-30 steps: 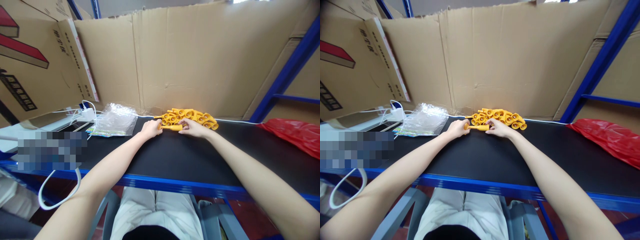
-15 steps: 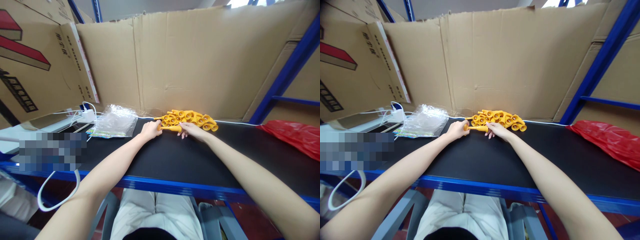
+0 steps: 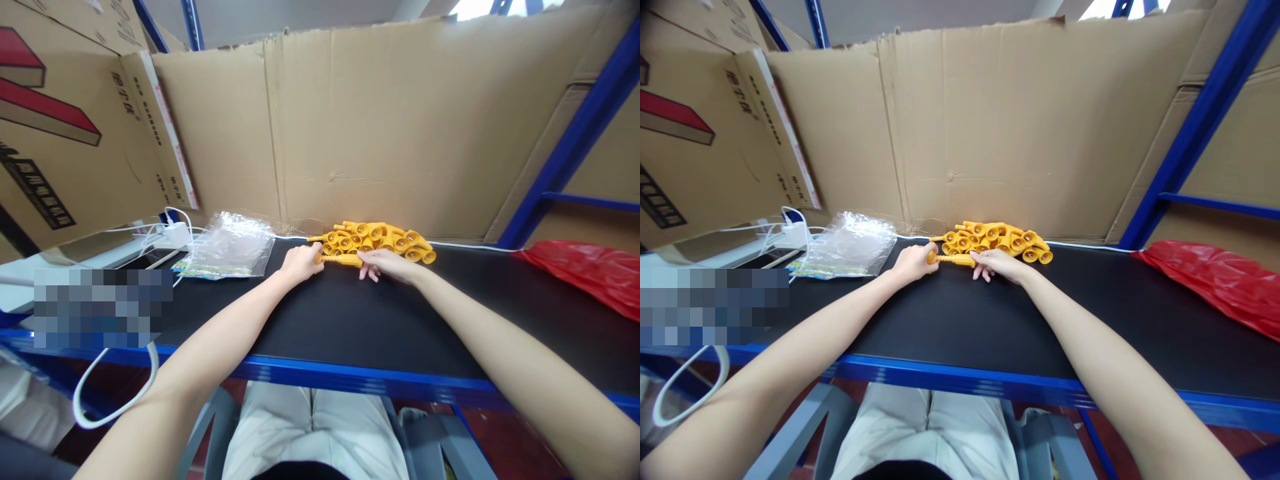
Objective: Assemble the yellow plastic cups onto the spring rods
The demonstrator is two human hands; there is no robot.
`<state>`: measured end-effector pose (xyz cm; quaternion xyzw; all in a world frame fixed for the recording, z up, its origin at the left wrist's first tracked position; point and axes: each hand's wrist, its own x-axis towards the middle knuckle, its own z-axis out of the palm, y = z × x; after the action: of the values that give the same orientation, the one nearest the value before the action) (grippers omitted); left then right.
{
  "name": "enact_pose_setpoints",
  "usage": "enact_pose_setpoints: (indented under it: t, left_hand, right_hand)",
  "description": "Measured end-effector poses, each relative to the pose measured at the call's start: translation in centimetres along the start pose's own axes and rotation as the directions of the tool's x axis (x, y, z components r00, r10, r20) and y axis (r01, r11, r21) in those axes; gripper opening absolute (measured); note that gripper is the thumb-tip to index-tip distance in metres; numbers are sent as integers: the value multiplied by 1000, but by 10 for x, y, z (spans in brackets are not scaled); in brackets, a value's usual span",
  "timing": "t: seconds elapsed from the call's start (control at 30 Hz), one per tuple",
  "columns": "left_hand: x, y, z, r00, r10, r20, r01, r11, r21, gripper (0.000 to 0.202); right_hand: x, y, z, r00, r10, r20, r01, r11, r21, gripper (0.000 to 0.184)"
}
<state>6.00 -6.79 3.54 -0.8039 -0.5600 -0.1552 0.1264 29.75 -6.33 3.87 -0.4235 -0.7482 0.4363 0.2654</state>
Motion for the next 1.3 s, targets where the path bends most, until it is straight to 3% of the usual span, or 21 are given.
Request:
enact_pose_setpoints:
  t: [0.2,0.37,0.5,0.77,1.3]
  left_hand:
    - [0,0,-1,999,-39,10,39,999,-25,31]
    - [1,0,-1,998,-56,19,57,997,-50,31]
    - [1,0,0,998,-57,22,58,997,-57,31]
    - [1,-1,1,999,-44,8,44,998,-47,32]
    - [2,-2,3,999,-34,-1,34,999,-41,31]
  right_hand:
    - [4,0,4,997,55,-62,-57,998,-28,56]
    - [1,-1,1,999,39,-11,-39,999,-11,39]
    - [0,2,-2,997,38,-68,-35,998,56,53]
    - [-1,0,-1,997,40,-71,-35,997,63,32]
    - [0,1,-2,996,70,-60,-68,997,32,41]
